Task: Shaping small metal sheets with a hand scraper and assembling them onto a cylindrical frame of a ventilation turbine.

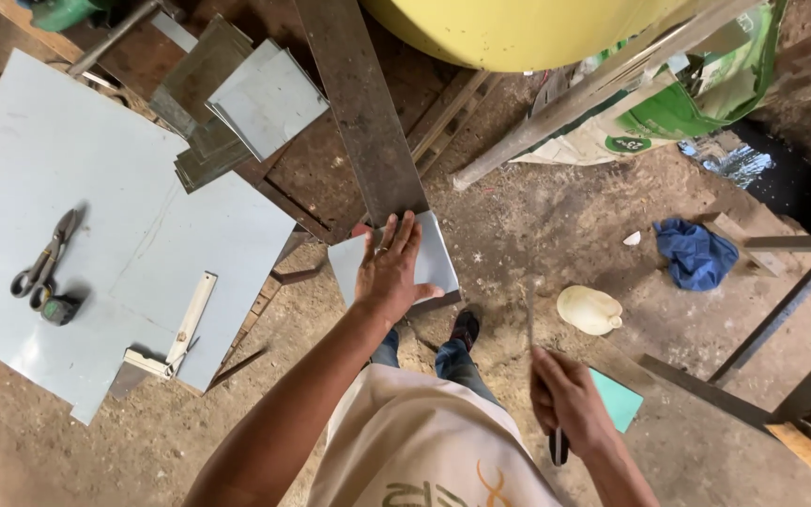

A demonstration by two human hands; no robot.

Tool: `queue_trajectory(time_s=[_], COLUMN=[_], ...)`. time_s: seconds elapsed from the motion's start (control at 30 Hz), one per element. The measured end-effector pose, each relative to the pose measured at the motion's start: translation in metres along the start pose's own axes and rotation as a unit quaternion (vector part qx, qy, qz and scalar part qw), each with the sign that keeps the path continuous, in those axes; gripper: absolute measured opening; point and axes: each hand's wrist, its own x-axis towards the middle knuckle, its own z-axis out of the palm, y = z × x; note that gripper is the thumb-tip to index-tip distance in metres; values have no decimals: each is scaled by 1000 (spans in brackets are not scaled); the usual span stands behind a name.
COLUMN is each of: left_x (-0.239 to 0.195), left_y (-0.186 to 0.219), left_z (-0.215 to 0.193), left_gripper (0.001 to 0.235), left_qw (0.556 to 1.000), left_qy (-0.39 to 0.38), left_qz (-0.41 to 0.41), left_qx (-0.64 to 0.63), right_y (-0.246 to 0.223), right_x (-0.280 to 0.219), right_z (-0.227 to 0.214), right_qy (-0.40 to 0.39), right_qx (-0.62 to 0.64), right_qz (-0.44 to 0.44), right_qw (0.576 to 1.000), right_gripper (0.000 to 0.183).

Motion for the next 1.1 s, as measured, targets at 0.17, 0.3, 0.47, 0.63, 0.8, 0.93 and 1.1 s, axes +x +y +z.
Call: queue_trajectory(time_s=[0.17, 0.3, 0.47, 0.63, 0.8, 0.93, 1.1], left_x=[1, -2, -2, 5, 1, -2, -1], left_y=[-4, -1, -5, -8, -3, 4, -9], left_z=[3, 2, -1, 5, 3, -24, 16], left_gripper=[124, 123, 124, 126, 125, 128, 130], left_qw=[999, 1000, 1000, 999, 1000, 1000, 998], left_qy=[30, 1, 20, 31, 8, -5, 67], left_qz=[10, 8, 4, 12, 3, 2, 9], left_qx=[-9, -20, -7, -14, -8, 8, -15], right_y=[14, -23, -34, -41, -30, -25, -23], right_x=[18, 17, 24, 25, 29, 32, 12], right_z=[20, 18, 38, 31, 35, 40, 36], right_qy=[21, 4, 17, -65, 33, -44, 36], right_qx=[-141, -152, 12, -82, 28, -178, -286], right_qz=[-61, 49, -24, 51, -53, -2, -38], right_qw=[988, 987, 1000, 993, 998, 983, 957], right_gripper=[50, 49, 50, 47, 50, 54, 55])
